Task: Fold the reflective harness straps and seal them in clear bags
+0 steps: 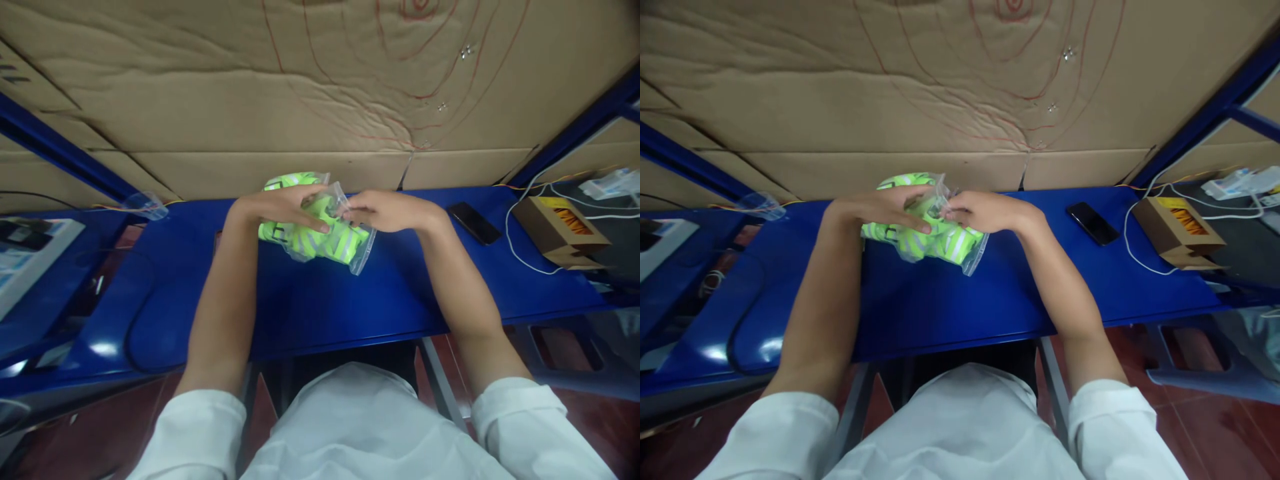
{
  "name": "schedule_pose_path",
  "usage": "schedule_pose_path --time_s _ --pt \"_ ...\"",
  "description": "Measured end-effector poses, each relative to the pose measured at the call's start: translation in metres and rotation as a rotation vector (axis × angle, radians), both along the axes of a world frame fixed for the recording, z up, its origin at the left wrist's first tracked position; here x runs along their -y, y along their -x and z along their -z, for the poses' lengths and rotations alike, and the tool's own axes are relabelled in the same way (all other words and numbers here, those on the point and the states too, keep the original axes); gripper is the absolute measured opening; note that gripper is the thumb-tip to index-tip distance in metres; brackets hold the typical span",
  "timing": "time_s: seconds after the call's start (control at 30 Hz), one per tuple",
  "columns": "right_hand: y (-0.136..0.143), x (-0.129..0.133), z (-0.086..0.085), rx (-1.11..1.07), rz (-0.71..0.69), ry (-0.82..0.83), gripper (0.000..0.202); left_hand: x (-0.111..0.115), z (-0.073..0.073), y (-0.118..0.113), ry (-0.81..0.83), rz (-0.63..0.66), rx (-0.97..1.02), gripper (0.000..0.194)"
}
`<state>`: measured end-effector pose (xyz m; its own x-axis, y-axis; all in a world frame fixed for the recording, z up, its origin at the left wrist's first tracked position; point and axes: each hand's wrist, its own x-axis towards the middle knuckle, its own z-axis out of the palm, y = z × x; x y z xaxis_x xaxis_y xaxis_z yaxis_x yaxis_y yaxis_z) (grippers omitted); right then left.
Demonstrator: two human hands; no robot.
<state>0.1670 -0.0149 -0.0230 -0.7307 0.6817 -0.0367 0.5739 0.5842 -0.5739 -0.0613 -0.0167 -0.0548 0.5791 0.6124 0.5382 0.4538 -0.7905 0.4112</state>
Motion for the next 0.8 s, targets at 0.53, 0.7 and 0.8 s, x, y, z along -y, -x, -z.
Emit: schedule_pose_path --time_s 0.53,0.7,0.8 --pt "-0.033 0.018 -0.027 -0.169 0.246 0.064 0.037 -0.023 -0.038 0.001 0.410 0.257 -0.100 0.098" --pt "-0.036 0.015 -0.024 -0.086 0.191 0.115 0.026 -0.023 -0.036 -0.002 0.428 0.374 -0.036 0.103" --pt "-0.040 0.016 -0.030 -0.031 0.189 0.005 0.014 -0.028 -0.034 -0.002 0.465 0.378 -0.028 0.108"
